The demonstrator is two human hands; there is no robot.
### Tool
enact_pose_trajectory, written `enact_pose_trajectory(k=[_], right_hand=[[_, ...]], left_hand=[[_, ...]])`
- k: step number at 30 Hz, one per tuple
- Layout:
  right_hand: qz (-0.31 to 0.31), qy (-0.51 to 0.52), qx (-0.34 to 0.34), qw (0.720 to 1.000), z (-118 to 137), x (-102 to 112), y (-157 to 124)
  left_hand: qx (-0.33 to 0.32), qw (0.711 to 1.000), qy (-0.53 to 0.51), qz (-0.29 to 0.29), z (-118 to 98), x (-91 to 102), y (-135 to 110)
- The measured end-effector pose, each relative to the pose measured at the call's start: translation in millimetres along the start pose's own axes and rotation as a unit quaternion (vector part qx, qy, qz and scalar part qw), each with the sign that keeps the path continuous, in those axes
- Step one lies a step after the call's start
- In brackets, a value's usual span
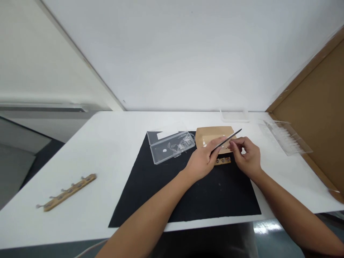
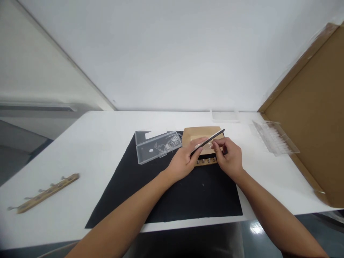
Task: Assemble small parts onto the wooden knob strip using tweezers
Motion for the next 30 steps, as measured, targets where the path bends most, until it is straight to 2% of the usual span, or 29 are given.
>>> enact_pose_trajectory(k=[10,15,20,22,27,30], right_hand=[[-0.016,-0.083,0.051,0.995,7.9,-0.8,4.0],[0.003,-0.143,0.095,0.985,6.4,-7.0,2.3],[0.036,-0.157,0.134,0.978,10.4,-14.4,-0.7],[0.034,-0.161,0.137,0.977,13.1,-13.8,-0.3],[-0.015,-0.179,0.106,0.978,11.1,-4.2,4.2],[0.011,-0.163,0.120,0.979,10.4,-8.7,5.3]], left_hand=[[-0.016,1.000,-0.005,-0.016,-5.2,-1.6,3.3],[-0.011,1.000,-0.003,-0.019,-3.0,-1.9,5.5],[-0.006,0.999,0.035,-0.020,3.9,-3.8,6.8],[-0.002,0.999,0.051,-0.019,3.8,-4.2,6.1],[-0.011,0.996,0.084,-0.027,-1.1,-4.4,2.8],[-0.005,0.994,0.106,-0.027,1.7,-5.9,3.3]])
Point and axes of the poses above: each hand's wrist, its own y-axis towards the middle knuckle, its own x-axis out of the back of the hand, z = x × y, the point moved 7 cm from there along y, towards the middle knuckle, and after that the axes turned 13 degrees about x, right-handed, at the moved point
